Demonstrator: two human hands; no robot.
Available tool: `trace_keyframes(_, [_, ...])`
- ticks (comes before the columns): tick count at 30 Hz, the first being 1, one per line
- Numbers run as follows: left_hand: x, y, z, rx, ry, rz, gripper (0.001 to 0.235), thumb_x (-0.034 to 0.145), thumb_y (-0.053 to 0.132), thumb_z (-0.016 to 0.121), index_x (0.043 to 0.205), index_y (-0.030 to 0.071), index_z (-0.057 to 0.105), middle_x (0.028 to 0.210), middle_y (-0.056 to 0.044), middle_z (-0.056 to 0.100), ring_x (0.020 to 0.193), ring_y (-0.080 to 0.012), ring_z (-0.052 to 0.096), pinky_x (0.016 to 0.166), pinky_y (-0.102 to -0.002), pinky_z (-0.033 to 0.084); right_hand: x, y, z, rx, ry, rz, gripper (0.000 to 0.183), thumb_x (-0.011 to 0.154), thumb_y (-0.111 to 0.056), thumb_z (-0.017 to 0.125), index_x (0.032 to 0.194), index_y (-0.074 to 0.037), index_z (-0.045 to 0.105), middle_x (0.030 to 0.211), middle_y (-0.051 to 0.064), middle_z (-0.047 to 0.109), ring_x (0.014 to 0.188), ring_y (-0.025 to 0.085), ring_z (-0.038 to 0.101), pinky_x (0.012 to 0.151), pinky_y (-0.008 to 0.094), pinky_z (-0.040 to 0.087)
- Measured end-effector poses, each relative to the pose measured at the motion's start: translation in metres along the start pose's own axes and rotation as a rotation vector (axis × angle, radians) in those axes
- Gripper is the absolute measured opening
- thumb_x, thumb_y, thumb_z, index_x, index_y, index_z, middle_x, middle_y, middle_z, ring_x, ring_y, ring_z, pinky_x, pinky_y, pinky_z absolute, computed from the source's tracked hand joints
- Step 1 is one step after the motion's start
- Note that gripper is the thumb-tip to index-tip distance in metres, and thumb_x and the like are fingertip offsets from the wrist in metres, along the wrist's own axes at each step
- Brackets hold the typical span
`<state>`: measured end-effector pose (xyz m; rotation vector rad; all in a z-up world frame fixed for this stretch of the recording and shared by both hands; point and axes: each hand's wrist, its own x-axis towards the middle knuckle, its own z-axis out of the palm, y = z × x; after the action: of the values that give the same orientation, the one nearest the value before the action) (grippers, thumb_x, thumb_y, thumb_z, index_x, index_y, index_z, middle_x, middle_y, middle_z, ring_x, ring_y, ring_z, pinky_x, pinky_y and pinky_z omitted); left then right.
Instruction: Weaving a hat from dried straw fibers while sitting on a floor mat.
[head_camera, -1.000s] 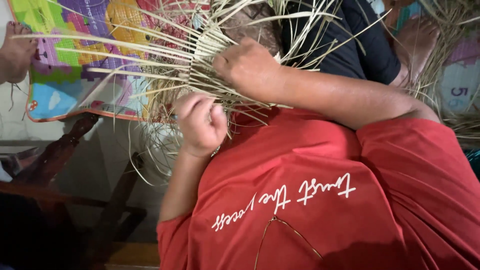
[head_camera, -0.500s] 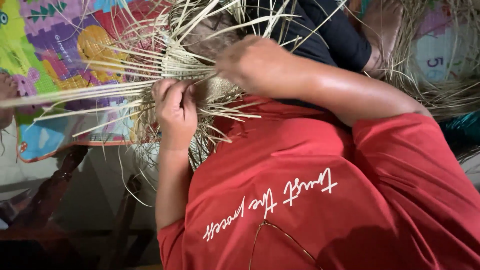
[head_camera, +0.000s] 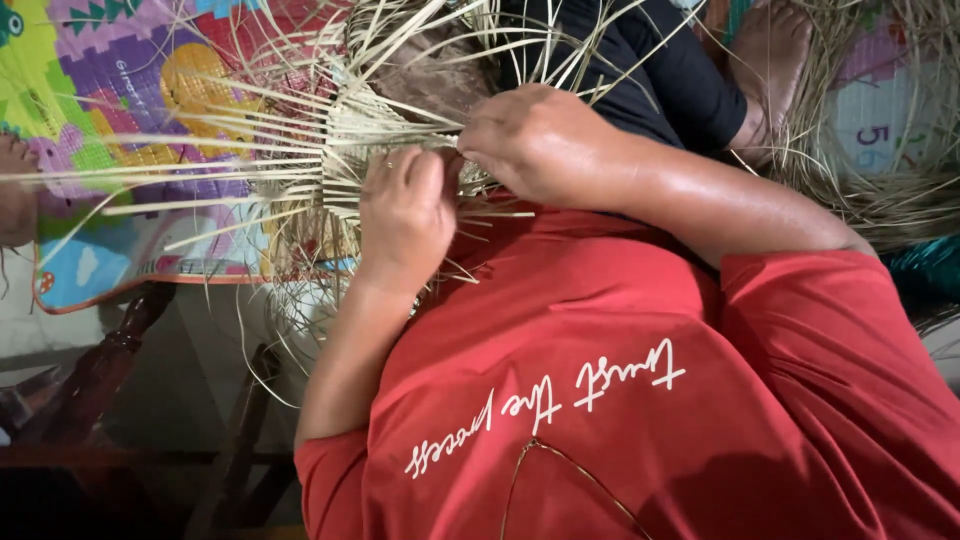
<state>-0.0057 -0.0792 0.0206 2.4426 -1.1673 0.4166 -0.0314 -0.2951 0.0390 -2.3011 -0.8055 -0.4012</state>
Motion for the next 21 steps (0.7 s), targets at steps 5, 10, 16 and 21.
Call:
trace_keyframes(5, [0.003, 0.0, -0.011, -0.352, 0.024, -0.091, 0.018, 0.089, -0.014, 0.069, 0.09, 0.0, 0.057, 0.074, -0.006, 0.062, 0.058, -0.0154, 0.052, 0.05, -0.028, 0.043, -0.003, 0.001, -0.025, 0.283, -0.025, 0.119, 0.013, 0.093, 0.006, 0.07, 0.106, 0.01, 0.072, 0.099, 0.02, 0.071, 0.078, 0.036, 0.066, 0.073, 0.043, 0.053])
trace_keyframes(10, [0.003, -0.001, -0.017, -0.42, 0.017, -0.1, 0.016, 0.09, -0.014, 0.067, 0.088, -0.001, 0.057, 0.072, -0.007, 0.06, 0.059, -0.0159, 0.052, 0.053, -0.029, 0.044, -0.004, 0.005, -0.024, 0.332, -0.041, 0.166, 0.012, 0.092, 0.008, 0.068, 0.104, 0.009, 0.071, 0.091, 0.016, 0.067, 0.07, 0.032, 0.06, 0.066, 0.041, 0.049])
trace_keyframes(16, [0.001, -0.002, -0.022, -0.398, 0.012, -0.147, 0.01, 0.095, -0.009, 0.068, 0.096, -0.002, 0.061, 0.071, -0.006, 0.061, 0.052, -0.0147, 0.049, 0.048, -0.029, 0.039, -0.006, 0.012, -0.018, 0.241, -0.018, 0.185, 0.014, 0.089, 0.006, 0.068, 0.102, 0.006, 0.074, 0.086, 0.013, 0.064, 0.063, 0.028, 0.054, 0.061, 0.039, 0.046])
trace_keyframes(21, [0.0, -0.005, -0.022, -0.469, 0.018, -0.178, 0.007, 0.097, -0.008, 0.067, 0.099, -0.002, 0.064, 0.074, -0.005, 0.063, 0.057, -0.0147, 0.05, 0.053, -0.029, 0.042, -0.01, 0.018, -0.017, 0.19, 0.021, 0.184, 0.008, 0.089, 0.009, 0.069, 0.096, 0.009, 0.072, 0.09, 0.014, 0.067, 0.073, 0.029, 0.059, 0.067, 0.038, 0.049])
